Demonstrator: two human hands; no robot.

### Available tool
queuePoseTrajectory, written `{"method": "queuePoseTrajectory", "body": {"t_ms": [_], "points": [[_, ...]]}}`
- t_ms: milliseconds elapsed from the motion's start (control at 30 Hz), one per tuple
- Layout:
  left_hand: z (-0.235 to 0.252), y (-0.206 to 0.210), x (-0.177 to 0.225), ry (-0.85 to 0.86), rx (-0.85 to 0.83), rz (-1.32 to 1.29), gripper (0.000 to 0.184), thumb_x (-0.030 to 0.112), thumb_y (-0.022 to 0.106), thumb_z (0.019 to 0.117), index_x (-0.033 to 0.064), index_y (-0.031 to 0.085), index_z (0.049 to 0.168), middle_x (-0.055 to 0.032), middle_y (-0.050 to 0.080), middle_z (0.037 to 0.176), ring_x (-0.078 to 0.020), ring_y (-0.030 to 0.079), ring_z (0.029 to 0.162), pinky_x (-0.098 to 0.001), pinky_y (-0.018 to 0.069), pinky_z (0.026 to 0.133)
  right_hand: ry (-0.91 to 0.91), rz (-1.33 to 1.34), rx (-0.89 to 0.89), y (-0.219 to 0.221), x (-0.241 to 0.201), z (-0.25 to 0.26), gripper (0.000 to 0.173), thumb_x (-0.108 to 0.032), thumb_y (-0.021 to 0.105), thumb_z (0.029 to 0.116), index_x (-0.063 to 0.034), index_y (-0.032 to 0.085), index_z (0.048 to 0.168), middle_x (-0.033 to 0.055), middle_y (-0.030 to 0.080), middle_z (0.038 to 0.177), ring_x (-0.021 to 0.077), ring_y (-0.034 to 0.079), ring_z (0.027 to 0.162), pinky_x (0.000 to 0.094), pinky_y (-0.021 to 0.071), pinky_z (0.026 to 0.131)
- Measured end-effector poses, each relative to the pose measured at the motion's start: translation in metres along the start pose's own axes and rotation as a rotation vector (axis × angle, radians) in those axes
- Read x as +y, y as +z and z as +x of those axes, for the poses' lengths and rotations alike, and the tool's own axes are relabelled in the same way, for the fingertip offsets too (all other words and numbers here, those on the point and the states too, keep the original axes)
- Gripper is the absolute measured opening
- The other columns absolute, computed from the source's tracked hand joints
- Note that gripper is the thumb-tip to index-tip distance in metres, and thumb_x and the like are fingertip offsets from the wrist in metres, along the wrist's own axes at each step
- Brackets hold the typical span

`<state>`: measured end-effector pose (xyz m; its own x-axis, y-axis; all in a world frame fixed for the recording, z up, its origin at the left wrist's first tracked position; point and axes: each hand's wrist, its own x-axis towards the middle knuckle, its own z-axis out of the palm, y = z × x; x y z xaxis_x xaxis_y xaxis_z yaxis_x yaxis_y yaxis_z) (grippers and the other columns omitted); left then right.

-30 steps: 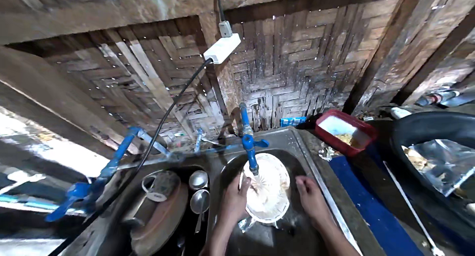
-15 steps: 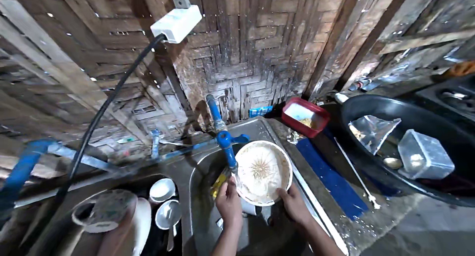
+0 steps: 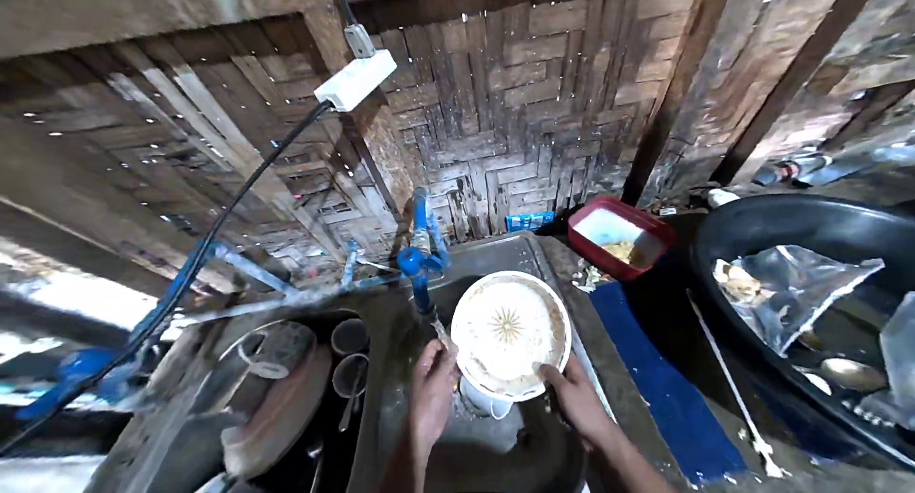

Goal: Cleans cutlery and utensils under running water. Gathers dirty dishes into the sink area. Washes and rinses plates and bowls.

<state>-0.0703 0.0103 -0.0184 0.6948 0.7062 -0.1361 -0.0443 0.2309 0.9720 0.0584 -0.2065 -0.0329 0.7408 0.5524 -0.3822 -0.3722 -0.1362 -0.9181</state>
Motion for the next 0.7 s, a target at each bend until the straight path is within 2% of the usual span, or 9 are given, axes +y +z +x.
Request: {"method": "queuePoseTrajectory", "body": {"t_ms": [100,200,267,367,433,500,567,633,700], "points": [[-0.004,-0.003,0.007,0.089,0.063,0.501,0.028,0.022,0.056,0.1036,-0.0023,0.061,0.117,-0.0136,0.068,0.102,-0.021,0.07,0.089,-0.0402,0.0616,0.082,-0.005,0.011,-0.033,-0.002,0.0,0.001,0.054,-0.019,0.058,0.102,-0.0105,0.038,0.152,0.0125,0.07,0.107,0.021,0.069,0.068,0.0371,0.0605,0.056],[-0.018,0.01,0.011,0.428,0.098,1.124,0.02,0.013,0.058,0.0999,0.0046,0.073,0.108,-0.0143,0.069,0.112,-0.0265,0.066,0.108,-0.0452,0.0556,0.096,-0.008,-0.013,-0.053,0.0,0.004,-0.004,0.058,-0.02,0.057,0.1027,-0.0106,0.033,0.155,0.0124,0.07,0.109,0.0204,0.07,0.07,0.0371,0.0616,0.058],[-0.016,0.024,-0.001,0.658,0.045,1.359,0.033,0.005,0.062,0.0916,0.0189,0.075,0.119,-0.0101,0.068,0.126,-0.0303,0.063,0.123,-0.0521,0.0536,0.101,-0.005,-0.038,-0.078,0.005,0.006,-0.006,0.059,-0.021,0.06,0.1016,-0.0106,0.035,0.154,0.0121,0.07,0.111,0.0203,0.071,0.072,0.0371,0.0619,0.058],[-0.005,0.061,-0.006,0.287,-0.083,1.609,0.058,0.022,0.061,0.0932,0.0224,0.051,0.151,-0.01,0.049,0.154,-0.0323,0.045,0.144,-0.0551,0.0468,0.109,-0.021,-0.029,-0.114,0.022,0.009,-0.014,0.065,-0.018,0.063,0.0991,-0.0119,0.033,0.156,0.0124,0.07,0.115,0.0209,0.071,0.072,0.0373,0.0621,0.056],[-0.003,0.078,-0.011,0.021,-0.133,1.497,0.069,0.029,0.068,0.0845,0.0164,0.049,0.15,-0.0142,0.042,0.158,-0.0358,0.04,0.146,-0.056,0.0423,0.112,-0.057,-0.047,-0.082,0.032,0.008,-0.012,0.068,-0.017,0.063,0.0979,-0.0129,0.032,0.158,0.012,0.07,0.114,0.0201,0.07,0.069,0.0372,0.061,0.054],[-0.008,0.077,-0.019,0.016,-0.299,1.32,0.049,0.025,0.065,0.0921,0.0111,0.058,0.138,-0.0174,0.05,0.148,-0.0343,0.051,0.137,-0.051,0.0477,0.11,-0.117,-0.121,-0.04,0.034,0.011,0.0,0.065,-0.02,0.063,0.0992,-0.0121,0.034,0.157,0.0109,0.071,0.112,0.0191,0.07,0.069,0.0383,0.0618,0.055],[-0.006,0.06,-0.024,0.073,-0.462,1.309,0.04,0.026,0.057,0.0983,0.0114,0.06,0.136,-0.0155,0.054,0.144,-0.032,0.055,0.132,-0.0498,0.0492,0.108,-0.166,-0.2,-0.007,0.035,0.016,0.005,0.067,-0.022,0.064,0.0984,-0.0089,0.035,0.157,0.0111,0.071,0.117,0.0179,0.073,0.079,0.0393,0.064,0.066],[0.005,0.04,-0.017,0.097,-0.456,1.449,0.049,0.035,0.054,0.1001,0.0128,0.055,0.143,-0.0157,0.05,0.151,-0.0357,0.055,0.134,-0.0554,0.0489,0.107,-0.199,-0.261,0.013,0.043,0.016,0.002,0.07,-0.019,0.064,0.0971,-0.0062,0.033,0.158,0.0116,0.065,0.134,0.0152,0.07,0.108,0.0378,0.0604,0.093],[0.021,0.027,-0.012,0.076,-0.373,1.47,0.065,0.039,0.058,0.0977,0.0113,0.044,0.155,-0.0207,0.039,0.16,-0.0434,0.04,0.145,-0.0608,0.0336,0.118,-0.223,-0.279,0.036,0.058,0.011,0.001,0.074,-0.015,0.062,0.0957,-0.0066,0.027,0.161,0.0132,0.06,0.143,0.0158,0.065,0.121,0.0384,0.0558,0.103]]}}
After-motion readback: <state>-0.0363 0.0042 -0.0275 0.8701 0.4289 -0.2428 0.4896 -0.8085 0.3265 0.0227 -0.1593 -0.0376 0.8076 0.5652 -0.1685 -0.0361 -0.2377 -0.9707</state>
